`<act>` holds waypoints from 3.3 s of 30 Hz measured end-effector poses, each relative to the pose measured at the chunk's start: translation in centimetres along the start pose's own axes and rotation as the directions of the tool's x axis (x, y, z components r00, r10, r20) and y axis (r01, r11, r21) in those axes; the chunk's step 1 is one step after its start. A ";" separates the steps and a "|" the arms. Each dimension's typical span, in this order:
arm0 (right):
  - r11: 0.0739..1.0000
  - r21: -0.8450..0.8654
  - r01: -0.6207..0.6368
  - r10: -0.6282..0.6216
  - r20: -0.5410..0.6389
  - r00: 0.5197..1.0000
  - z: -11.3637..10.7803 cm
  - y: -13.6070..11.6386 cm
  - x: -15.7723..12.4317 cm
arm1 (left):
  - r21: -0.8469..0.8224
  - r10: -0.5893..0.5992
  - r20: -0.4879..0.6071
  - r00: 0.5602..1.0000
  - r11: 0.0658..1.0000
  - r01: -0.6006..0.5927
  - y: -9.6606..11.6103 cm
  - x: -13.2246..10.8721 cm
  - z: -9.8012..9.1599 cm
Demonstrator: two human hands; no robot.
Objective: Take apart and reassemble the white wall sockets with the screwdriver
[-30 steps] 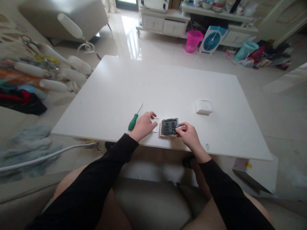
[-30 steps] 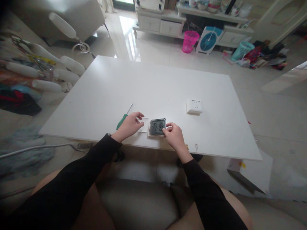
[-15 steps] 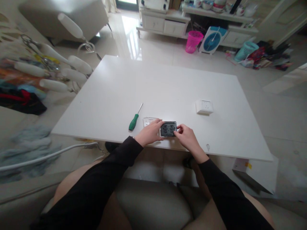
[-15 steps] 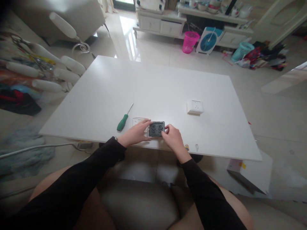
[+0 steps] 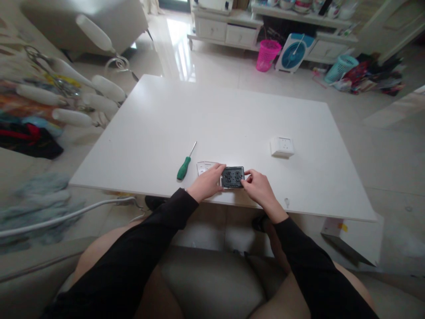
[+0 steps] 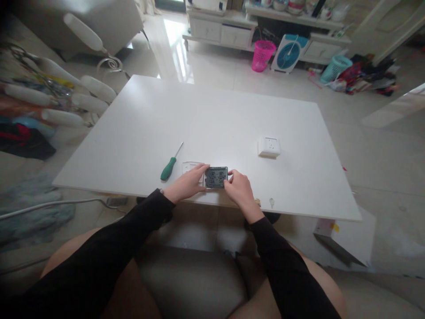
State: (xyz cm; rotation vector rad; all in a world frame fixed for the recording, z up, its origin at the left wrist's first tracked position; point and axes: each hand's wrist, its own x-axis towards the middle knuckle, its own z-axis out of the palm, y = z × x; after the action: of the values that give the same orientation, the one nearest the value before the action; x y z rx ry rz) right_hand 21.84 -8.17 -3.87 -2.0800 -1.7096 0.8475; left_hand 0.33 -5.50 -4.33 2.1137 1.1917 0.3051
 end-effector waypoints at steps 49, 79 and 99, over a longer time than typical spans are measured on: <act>0.984 -0.003 0.179 -0.179 0.015 0.984 -0.4 0.8 0.3 | 0.046 -0.045 0.020 0.999 0.998 0.044 -0.3 0.1 0.1; 0.931 0.068 0.358 -0.364 0.141 0.921 0.4 1.9 0.4 | 0.042 0.015 0.037 0.999 0.999 -0.017 -0.3 0.1 -0.2; 0.976 -0.149 0.159 -0.160 0.009 0.987 -3.5 3.7 1.3 | 0.269 -0.411 -0.300 0.861 0.829 0.490 -5.4 -1.2 -5.6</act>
State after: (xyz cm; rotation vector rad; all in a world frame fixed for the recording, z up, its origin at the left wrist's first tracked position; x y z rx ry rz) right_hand 27.05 -7.37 -3.64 -1.9996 -1.9621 0.6869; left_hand -6.75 -2.13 -3.58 2.0208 1.9622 0.1313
